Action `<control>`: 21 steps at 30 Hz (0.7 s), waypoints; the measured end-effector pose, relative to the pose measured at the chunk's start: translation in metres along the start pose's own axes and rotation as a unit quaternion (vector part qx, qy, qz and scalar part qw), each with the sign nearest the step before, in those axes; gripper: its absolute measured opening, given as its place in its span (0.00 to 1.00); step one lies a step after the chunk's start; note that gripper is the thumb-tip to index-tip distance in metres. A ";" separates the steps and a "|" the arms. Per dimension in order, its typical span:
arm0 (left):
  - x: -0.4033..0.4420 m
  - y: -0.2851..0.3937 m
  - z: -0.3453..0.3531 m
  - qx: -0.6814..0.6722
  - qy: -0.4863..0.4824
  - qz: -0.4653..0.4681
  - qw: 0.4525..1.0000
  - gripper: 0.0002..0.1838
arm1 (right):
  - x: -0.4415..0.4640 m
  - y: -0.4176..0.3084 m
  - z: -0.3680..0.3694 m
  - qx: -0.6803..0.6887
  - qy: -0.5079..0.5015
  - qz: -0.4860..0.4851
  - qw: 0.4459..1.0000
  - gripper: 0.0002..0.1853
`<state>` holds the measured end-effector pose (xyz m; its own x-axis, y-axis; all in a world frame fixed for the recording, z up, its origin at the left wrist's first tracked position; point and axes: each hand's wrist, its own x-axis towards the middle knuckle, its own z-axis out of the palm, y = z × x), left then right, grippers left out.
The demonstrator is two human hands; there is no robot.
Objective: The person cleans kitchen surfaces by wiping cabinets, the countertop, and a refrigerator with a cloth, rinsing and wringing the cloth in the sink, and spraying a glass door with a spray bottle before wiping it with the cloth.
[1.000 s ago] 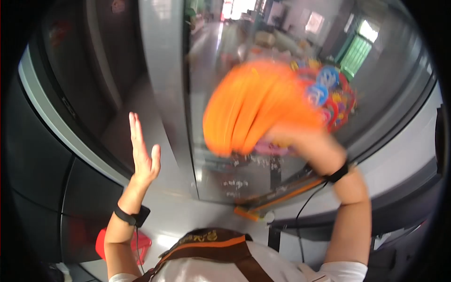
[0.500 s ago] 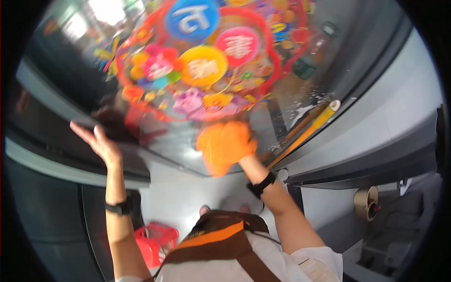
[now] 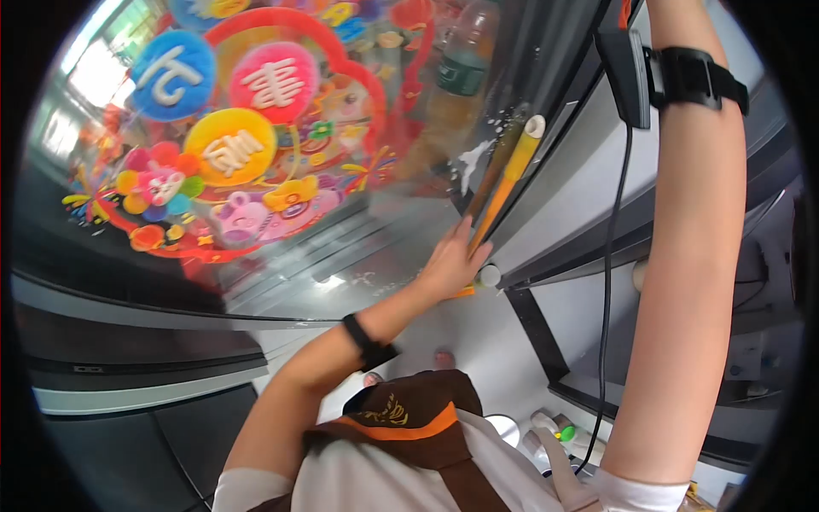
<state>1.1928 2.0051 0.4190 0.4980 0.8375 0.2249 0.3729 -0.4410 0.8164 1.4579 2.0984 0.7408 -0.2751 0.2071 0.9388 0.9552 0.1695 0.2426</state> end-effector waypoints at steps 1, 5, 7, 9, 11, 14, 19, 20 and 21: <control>0.025 -0.010 0.038 0.013 0.055 -0.027 0.998 0.28 | -0.009 0.019 -0.007 -0.016 -0.009 -0.005 1.000 0.09; 0.086 -0.048 0.143 -0.049 0.169 -0.200 0.964 0.29 | -0.040 0.084 -0.031 -0.090 -0.041 -0.003 0.995 0.10; 0.090 -0.046 0.163 -0.009 0.218 -0.260 0.941 0.26 | -0.055 0.103 -0.043 -0.106 -0.054 -0.005 0.993 0.10; 0.076 -0.031 0.161 -0.038 0.174 -0.244 0.953 0.26 | -0.063 0.128 -0.053 -0.099 -0.055 0.002 0.994 0.10; 0.066 -0.007 0.160 -0.066 0.132 -0.212 0.966 0.26 | -0.069 0.145 -0.065 -0.104 -0.046 0.011 0.993 0.10; 0.034 0.030 0.165 -0.098 0.016 -0.144 0.985 0.25 | -0.078 0.158 -0.066 -0.115 -0.034 0.023 0.993 0.11; 0.055 0.015 0.235 -0.089 0.025 -0.132 0.987 0.24 | -0.089 0.146 -0.045 -0.109 0.003 0.031 0.994 0.11; 0.062 -0.001 0.251 -0.089 0.067 -0.080 0.991 0.24 | -0.091 0.136 -0.037 -0.104 0.013 0.031 0.994 0.12; 0.074 -0.008 0.261 -0.088 0.110 -0.025 0.990 0.24 | -0.092 0.124 -0.027 -0.104 0.031 0.034 0.994 0.12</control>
<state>1.4308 1.9863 0.2903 0.2935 0.9152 0.2761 0.2417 -0.3505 0.9048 1.6048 2.0746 0.6909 -0.2090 0.1509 0.9662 0.9747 -0.0475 0.2183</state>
